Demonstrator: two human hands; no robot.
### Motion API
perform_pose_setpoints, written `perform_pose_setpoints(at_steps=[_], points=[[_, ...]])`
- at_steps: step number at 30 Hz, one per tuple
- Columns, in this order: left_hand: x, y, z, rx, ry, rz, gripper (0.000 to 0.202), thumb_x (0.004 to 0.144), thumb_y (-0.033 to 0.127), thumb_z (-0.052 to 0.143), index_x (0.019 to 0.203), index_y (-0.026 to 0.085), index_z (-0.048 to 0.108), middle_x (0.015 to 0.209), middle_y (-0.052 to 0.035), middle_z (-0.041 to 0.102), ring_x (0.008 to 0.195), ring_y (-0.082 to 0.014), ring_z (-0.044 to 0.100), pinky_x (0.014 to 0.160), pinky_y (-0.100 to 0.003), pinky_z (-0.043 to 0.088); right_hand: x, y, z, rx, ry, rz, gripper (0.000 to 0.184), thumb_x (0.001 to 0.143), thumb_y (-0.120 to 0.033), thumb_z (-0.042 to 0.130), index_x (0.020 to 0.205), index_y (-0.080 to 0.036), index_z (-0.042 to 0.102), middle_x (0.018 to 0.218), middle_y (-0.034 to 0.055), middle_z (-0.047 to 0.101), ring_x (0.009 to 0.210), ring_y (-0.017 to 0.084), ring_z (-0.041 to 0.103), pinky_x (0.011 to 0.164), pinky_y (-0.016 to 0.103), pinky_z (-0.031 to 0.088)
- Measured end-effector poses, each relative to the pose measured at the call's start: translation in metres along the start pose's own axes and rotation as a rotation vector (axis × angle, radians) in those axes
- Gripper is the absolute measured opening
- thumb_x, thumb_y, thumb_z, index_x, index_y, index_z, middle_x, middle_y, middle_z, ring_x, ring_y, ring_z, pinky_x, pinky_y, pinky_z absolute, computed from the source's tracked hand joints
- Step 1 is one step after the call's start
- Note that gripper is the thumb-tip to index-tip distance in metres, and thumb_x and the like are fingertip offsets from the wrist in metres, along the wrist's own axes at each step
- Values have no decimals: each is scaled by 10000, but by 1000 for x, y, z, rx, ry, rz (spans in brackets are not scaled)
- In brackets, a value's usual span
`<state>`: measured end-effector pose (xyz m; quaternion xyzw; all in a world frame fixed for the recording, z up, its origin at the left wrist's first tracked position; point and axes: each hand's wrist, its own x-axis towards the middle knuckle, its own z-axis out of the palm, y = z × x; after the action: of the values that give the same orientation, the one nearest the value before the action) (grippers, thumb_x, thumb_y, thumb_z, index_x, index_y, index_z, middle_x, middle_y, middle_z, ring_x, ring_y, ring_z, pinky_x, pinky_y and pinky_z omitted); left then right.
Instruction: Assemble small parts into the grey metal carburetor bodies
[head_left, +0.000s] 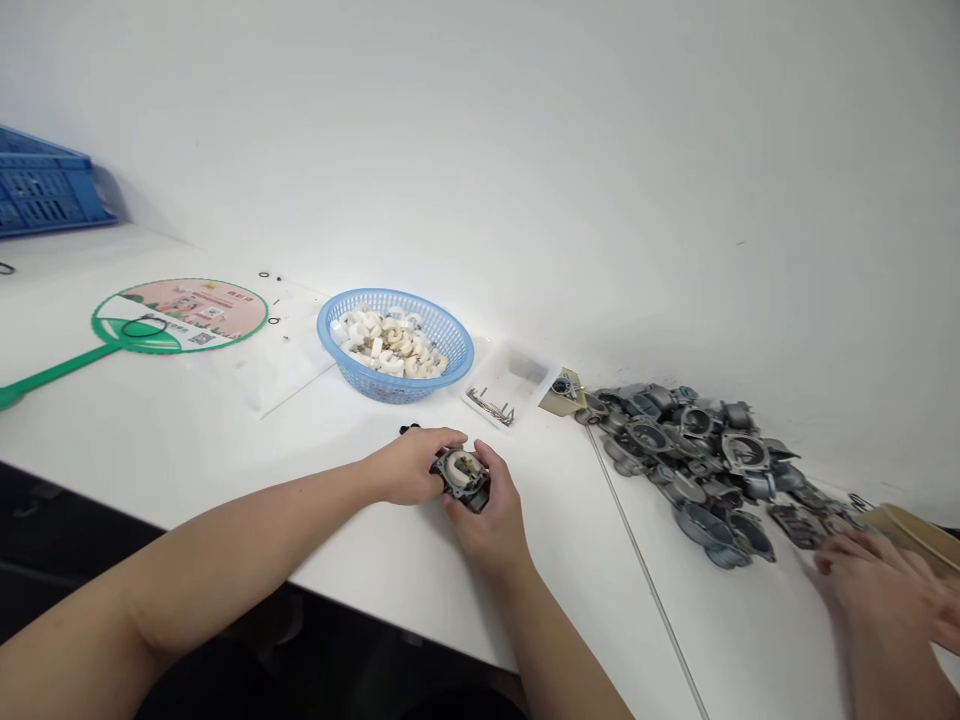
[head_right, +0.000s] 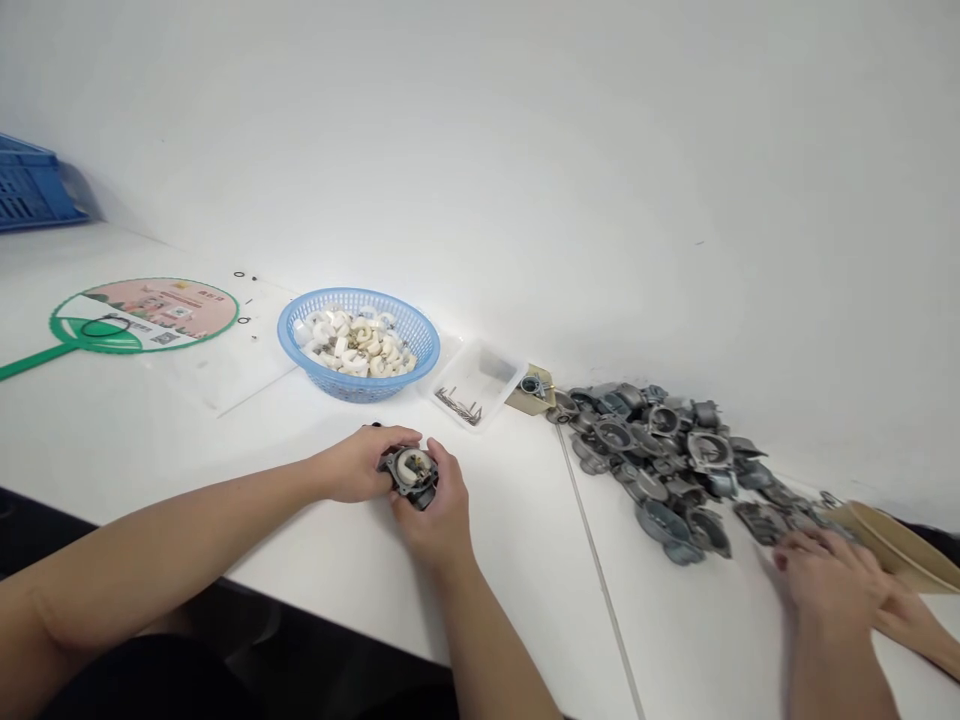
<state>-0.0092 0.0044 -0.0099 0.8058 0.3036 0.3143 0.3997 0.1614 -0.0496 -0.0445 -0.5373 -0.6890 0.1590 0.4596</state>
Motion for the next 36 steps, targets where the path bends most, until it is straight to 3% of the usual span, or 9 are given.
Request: perform_pose_setpoints(at_steps=[4, 10, 16, 21, 25, 29, 32, 36], points=[[-1, 3, -1, 19, -2, 40, 532, 594, 47, 522, 1100, 197, 587, 1049, -46, 652, 982, -238, 585, 844, -332, 470, -1, -2, 1, -14, -32, -40, 702, 683, -371, 669, 1301, -200, 382, 1180, 118, 535, 1055, 264, 563, 875, 406, 494], [1, -8, 2, -2, 2, -61, 623, 608, 77, 562, 1221, 177, 516, 1185, -84, 599, 1085, -262, 552, 932, -370, 452, -4, -10, 6, -170, 132, -8, 669, 648, -442, 688, 1220, -170, 471, 1099, 117, 587, 950, 257, 603, 811, 406, 520], [3, -21, 7, -95, -25, -48, 687, 591, 129, 622, 1261, 171, 476, 1236, -106, 561, 1109, -261, 548, 937, -367, 464, -7, -22, 6, -148, 221, 106, 692, 604, -364, 688, 1231, -182, 459, 992, 74, 628, 828, 220, 638, 766, 373, 537], [2, -21, 6, -100, -5, -47, 718, 586, 101, 561, 1292, 147, 439, 1267, -123, 539, 1148, -259, 526, 956, -394, 449, -10, -26, -12, -76, 360, 191, 767, 590, -393, 717, 1266, -179, 423, 1005, 79, 623, 801, 201, 638, 729, 341, 543], [-3, -21, 6, -79, -37, -72, 697, 598, 105, 516, 1289, 145, 437, 1266, -112, 547, 1149, -247, 529, 987, -403, 426, -16, -4, -62, -119, 551, 308, 832, 571, -433, 732, 1288, -169, 405, 1041, 91, 606, 753, 182, 624, 678, 329, 538], [-9, -21, 8, 7, -67, -87, 679, 623, 144, 499, 1298, 189, 435, 1283, -74, 544, 1183, -257, 502, 998, -408, 417, -32, 27, -149, -409, 722, 536, 844, 528, -446, 745, 1274, -183, 452, 1030, 67, 623, 796, 182, 600, 765, 337, 510], [-12, -19, 9, 60, -76, -86, 663, 646, 189, 494, 1306, 214, 432, 1296, -47, 538, 1205, -257, 481, 997, -401, 419, -49, 41, -212, -531, 835, 643, 868, 511, -432, 751, 1275, -134, 465, 1048, 114, 616, 837, 231, 597, 828, 404, 477], [-13, -15, 8, 89, -90, -112, 660, 640, 225, 504, 1297, 211, 446, 1285, -41, 551, 1199, -261, 487, 996, -391, 421, -68, 57, -262, -628, 948, 704, 844, 522, -387, 730, 1273, -113, 457, 1131, 150, 581, 993, 275, 560, 905, 404, 430]])
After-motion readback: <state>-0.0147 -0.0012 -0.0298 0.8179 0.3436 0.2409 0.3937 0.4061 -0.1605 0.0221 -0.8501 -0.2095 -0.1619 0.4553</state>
